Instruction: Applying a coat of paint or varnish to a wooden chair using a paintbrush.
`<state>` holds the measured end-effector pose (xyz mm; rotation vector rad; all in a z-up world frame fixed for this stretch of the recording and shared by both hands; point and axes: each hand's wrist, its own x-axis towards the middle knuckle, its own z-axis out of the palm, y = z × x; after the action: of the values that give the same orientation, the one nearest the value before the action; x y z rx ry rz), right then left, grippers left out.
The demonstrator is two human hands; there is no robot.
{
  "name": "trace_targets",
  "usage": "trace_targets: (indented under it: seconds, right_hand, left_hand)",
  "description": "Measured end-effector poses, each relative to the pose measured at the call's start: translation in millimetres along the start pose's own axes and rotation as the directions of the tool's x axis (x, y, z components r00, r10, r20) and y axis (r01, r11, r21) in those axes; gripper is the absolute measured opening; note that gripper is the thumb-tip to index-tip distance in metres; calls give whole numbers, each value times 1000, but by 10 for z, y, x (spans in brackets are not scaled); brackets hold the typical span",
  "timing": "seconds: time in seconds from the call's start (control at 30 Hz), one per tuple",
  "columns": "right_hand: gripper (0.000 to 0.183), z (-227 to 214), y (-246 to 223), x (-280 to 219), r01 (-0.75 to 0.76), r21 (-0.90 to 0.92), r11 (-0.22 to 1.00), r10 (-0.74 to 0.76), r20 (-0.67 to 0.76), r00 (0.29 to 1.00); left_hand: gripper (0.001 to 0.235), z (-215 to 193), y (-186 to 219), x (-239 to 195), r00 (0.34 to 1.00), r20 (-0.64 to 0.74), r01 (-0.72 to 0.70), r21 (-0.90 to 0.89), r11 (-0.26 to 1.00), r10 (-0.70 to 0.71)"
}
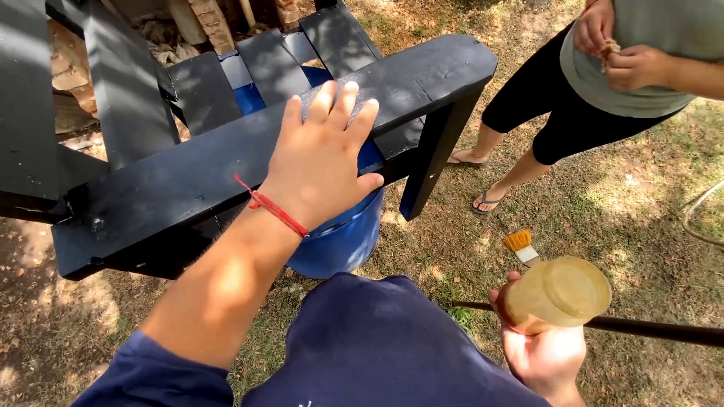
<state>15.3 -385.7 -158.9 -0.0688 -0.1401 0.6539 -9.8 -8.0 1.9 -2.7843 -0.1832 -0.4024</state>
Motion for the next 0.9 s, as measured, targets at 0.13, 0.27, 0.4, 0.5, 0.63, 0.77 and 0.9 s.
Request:
trace_targets:
  seconds: [0.13, 0.27, 0.4, 0.5, 0.63, 0.77, 0.9]
  right_hand:
    - [42, 56, 54, 30, 75, -98, 992, -88, -137, 987]
    - [43, -19, 20, 24, 91, -148, 985, -122, -216, 969]
    - [48, 38, 38, 1, 32, 16, 999, -27, -235, 971]
    - [41, 81, 102, -15, 75, -588, 805, -133, -56, 989]
    - [44, 355, 227, 87, 210, -710, -672, -104, 372, 923]
    - [66, 198, 181, 100, 82, -971, -224, -205, 129, 970]
    - [49, 337, 297, 311, 108, -719, 686, -330, -175, 927]
  left_hand:
    - [93, -98, -5, -27, 995, -101, 16, 31, 999, -13]
    - [88, -90, 10, -48, 999, -31, 17, -3, 1000, -17]
    - [89, -127, 1, -90, 998, -52, 19, 4, 1000, -19]
    - [91, -201, -37, -114, 989, -146, 40, 24, 999, -36]
    - [85, -356, 27, -214, 993, -118, -1, 56, 998, 7]
    - [71, -738, 386, -384, 966, -223, -221, -442, 870, 132]
    - [70, -530, 1013, -520, 930, -284, -367, -683, 632, 233]
